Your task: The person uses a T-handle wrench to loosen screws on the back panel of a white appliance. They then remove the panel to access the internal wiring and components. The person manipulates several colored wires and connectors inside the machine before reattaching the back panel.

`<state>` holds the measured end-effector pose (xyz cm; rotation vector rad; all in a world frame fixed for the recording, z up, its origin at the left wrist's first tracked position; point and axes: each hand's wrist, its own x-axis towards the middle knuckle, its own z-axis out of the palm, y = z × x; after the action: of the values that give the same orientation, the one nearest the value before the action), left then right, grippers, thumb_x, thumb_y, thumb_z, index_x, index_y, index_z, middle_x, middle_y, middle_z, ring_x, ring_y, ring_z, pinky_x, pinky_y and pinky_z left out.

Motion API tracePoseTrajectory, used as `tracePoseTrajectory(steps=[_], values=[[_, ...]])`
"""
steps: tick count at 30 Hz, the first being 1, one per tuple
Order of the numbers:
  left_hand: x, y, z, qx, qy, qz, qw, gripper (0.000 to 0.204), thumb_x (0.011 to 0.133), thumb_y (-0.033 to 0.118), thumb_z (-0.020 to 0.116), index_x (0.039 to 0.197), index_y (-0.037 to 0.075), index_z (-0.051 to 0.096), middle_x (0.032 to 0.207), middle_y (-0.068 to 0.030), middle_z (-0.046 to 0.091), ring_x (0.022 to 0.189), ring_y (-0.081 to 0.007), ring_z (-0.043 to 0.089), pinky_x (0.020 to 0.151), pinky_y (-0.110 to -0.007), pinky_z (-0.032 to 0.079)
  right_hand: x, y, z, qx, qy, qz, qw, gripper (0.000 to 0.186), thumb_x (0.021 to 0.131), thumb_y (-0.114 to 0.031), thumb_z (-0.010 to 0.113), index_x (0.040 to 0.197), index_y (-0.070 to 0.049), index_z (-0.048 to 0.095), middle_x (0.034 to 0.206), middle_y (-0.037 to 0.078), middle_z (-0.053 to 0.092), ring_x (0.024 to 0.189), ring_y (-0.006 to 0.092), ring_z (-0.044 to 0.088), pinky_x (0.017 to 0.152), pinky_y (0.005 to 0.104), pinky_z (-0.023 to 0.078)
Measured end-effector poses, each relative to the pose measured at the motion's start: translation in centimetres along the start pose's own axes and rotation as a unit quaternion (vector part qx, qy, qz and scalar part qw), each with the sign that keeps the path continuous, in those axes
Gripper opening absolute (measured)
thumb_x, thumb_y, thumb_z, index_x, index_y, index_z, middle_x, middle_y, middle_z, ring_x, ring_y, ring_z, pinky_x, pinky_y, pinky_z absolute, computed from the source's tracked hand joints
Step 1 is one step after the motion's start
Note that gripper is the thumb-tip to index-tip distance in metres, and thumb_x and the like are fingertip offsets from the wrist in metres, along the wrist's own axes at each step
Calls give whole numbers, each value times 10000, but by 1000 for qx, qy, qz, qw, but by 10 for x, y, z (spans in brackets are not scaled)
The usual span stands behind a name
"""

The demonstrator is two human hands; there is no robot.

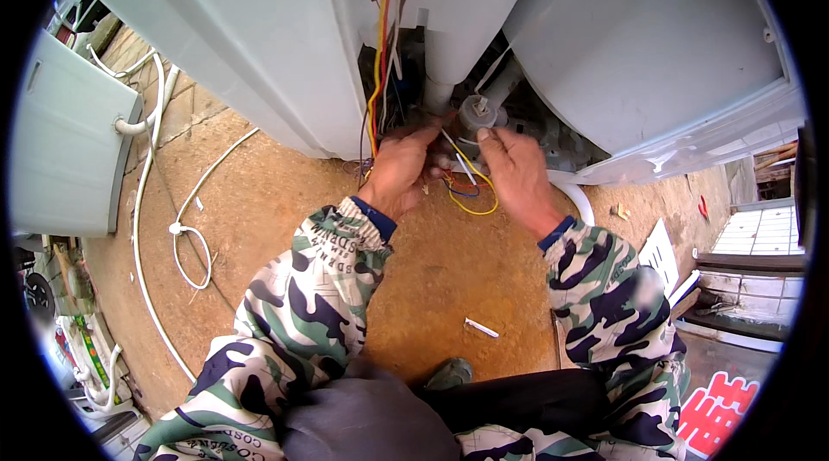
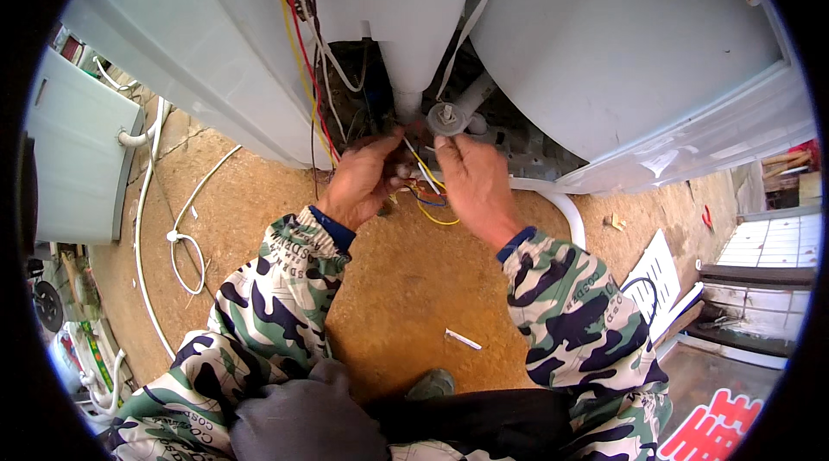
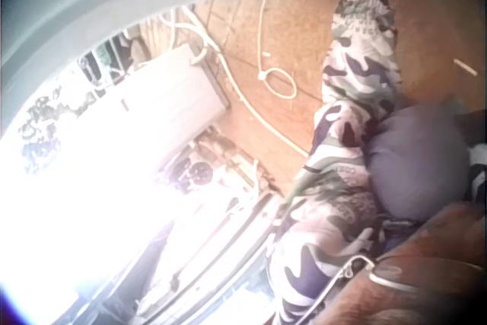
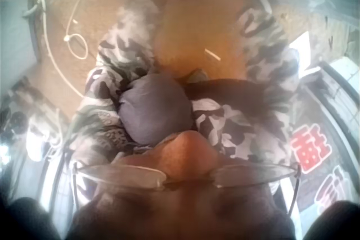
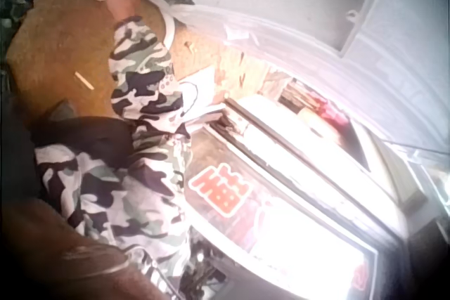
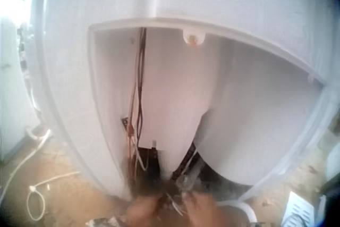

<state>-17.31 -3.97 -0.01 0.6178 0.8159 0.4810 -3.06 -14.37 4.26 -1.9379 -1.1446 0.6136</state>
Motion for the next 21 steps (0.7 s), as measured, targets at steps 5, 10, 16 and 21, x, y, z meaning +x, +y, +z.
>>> tracePoseTrajectory(steps=[5,10,16,21], values=[[-29,-4,-26,91,-41,25,995,225,1067,195,518,1073,6,639,831,-45,673,619,-107,569,497,-237,377,8,27,8,-49,12,-54,997,222,926,-183,646,912,35,687,827,271,664,814,477,653,720,505,506],[-75,-11,-23,250,-73,2,965,203,1048,186,561,1015,12,659,799,-17,648,605,-79,557,517,-231,417,9,22,4,-199,-47,-89,975,187,898,-173,665,878,13,671,835,253,682,843,482,656,757,550,514],[-87,-25,-23,413,-124,27,902,202,1030,165,579,1034,-18,666,804,-30,648,632,-95,576,572,-261,476,8,26,11,-219,-70,-97,968,172,885,-185,671,893,-13,677,835,248,686,844,480,660,767,570,515],[-90,-40,-30,445,-157,34,881,197,1013,155,598,1032,-20,686,791,-40,660,649,-103,592,593,-284,486,13,27,4,-207,-41,-84,974,182,864,-191,685,901,-14,706,843,247,691,833,472,664,759,549,526]])
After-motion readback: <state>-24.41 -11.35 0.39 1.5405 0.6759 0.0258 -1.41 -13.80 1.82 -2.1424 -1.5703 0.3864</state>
